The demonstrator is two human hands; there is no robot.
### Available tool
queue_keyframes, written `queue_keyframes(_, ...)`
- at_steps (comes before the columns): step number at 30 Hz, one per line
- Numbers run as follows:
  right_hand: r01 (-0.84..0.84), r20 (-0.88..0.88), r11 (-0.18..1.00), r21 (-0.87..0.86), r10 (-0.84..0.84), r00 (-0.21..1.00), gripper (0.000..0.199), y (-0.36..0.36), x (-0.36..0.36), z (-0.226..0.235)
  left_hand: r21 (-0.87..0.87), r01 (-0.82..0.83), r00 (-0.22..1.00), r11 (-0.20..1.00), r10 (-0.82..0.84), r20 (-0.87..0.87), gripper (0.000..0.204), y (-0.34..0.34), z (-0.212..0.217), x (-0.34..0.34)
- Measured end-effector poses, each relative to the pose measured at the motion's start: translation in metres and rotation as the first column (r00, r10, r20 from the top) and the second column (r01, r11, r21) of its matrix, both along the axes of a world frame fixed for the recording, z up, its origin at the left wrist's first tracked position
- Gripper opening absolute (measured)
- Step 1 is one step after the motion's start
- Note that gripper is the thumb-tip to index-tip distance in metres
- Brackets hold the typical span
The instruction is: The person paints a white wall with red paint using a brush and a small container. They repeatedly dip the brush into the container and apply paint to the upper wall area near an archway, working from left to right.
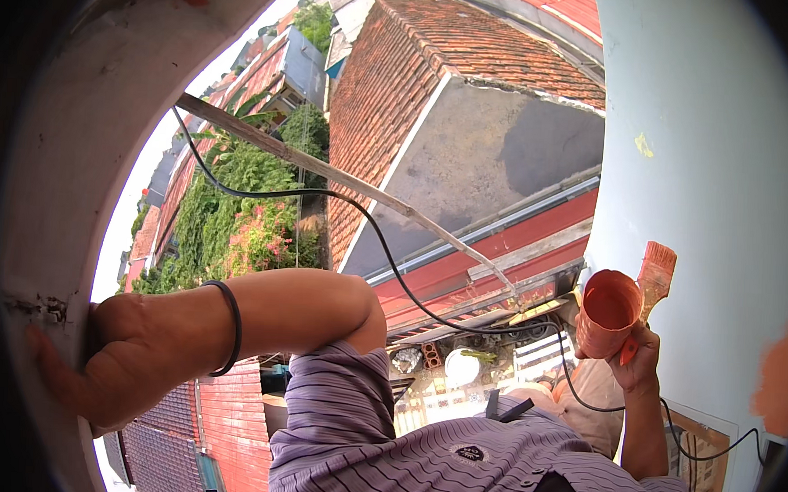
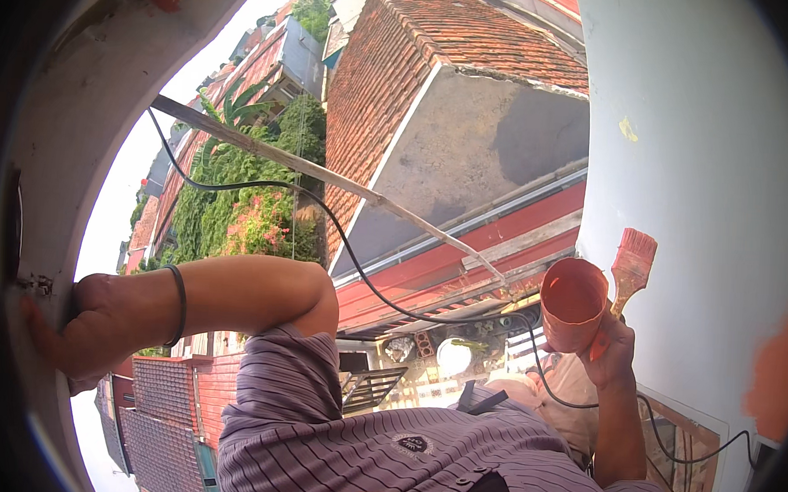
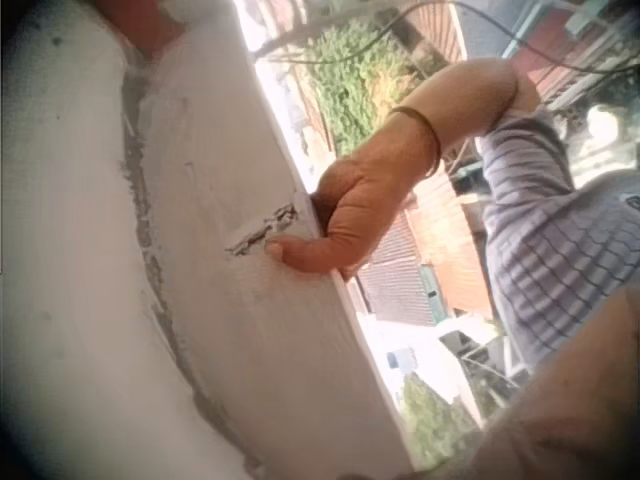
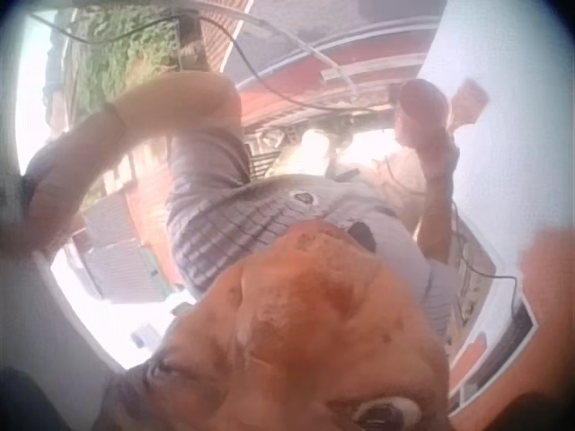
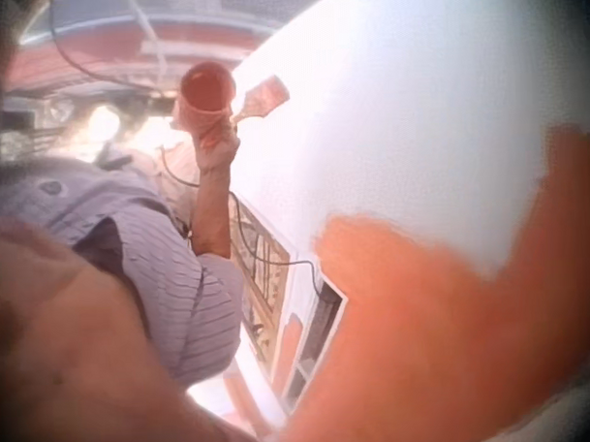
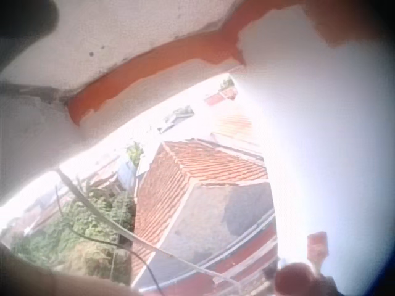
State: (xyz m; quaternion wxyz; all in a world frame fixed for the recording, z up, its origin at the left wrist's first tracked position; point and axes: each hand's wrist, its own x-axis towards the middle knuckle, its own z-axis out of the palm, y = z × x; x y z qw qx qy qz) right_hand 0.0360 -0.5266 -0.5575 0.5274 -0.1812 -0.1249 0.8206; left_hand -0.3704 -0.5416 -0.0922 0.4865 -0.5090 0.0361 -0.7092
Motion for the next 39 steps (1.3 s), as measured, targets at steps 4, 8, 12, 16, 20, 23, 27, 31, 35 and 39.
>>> queue_keyframes(4,-0.013,-0.03,0.998,0.062,0.015,0.999,0.053,-0.008,-0.006,0.012,0.024,0.101,0.994,0.995,-0.102,0.045,0.05,0.006,-0.009,0.024)
queue_keyframes(8,0.051,-0.006,0.999,0.013,-0.051,0.999,0.051,-0.018,-0.004,0.015,0.007,0.045,0.989,0.999,-0.046,0.144,0.051,0.006,-0.014,0.025)
queue_keyframes(12,0.071,-0.036,0.997,0.005,-0.071,0.997,0.048,-0.027,0.0,0.011,0.008,-0.603,0.747,0.797,0.561,0.358,0.043,0.003,-0.023,0.015)
queue_keyframes(16,0.024,-0.047,0.993,0.111,-0.019,0.999,0.049,-0.03,0.006,0.006,0.064,-0.003,0.968,0.998,-0.013,0.25,0.044,0.014,-0.021,0.016)
queue_keyframes(20,0.123,-0.05,0.989,-0.077,-0.127,0.991,0.05,-0.029,0.01,-0.001,0.052,0.161,0.975,0.986,-0.166,0.147,0.046,0.018,-0.018,0.025)
queue_keyframes(23,0.06,-0.014,0.998,0.021,-0.059,0.998,0.049,-0.028,0.012,-0.004,0.089,0.174,0.973,0.981,-0.186,0.138,0.044,0.018,-0.015,0.025)
queue_keyframes(27,0.053,-0.012,0.998,0.023,-0.053,0.999,0.047,-0.027,0.014,-0.001,0.068,0.106,0.982,0.992,-0.115,0.153,0.045,0.014,-0.016,0.02)
queue_keyframes(31,0.055,0.0,0.998,0.03,-0.055,0.998,0.048,-0.027,0.012,0.008,0.107,0.12,0.975,0.987,-0.138,0.172,0.046,0.018,-0.019,0.028)
queue_keyframes(35,0.04,0.001,0.998,0.04,-0.04,0.999,0.05,-0.029,0.011,0.013,0.136,0.262,0.947,0.955,-0.282,0.157,0.047,0.023,-0.017,0.041)
queue_keyframes(39,0.048,0.023,0.997,0.061,-0.05,0.999,0.051,-0.03,0.013,0.011,0.12,0.242,0.953,0.963,-0.259,0.155,0.046,0.025,-0.02,0.035)
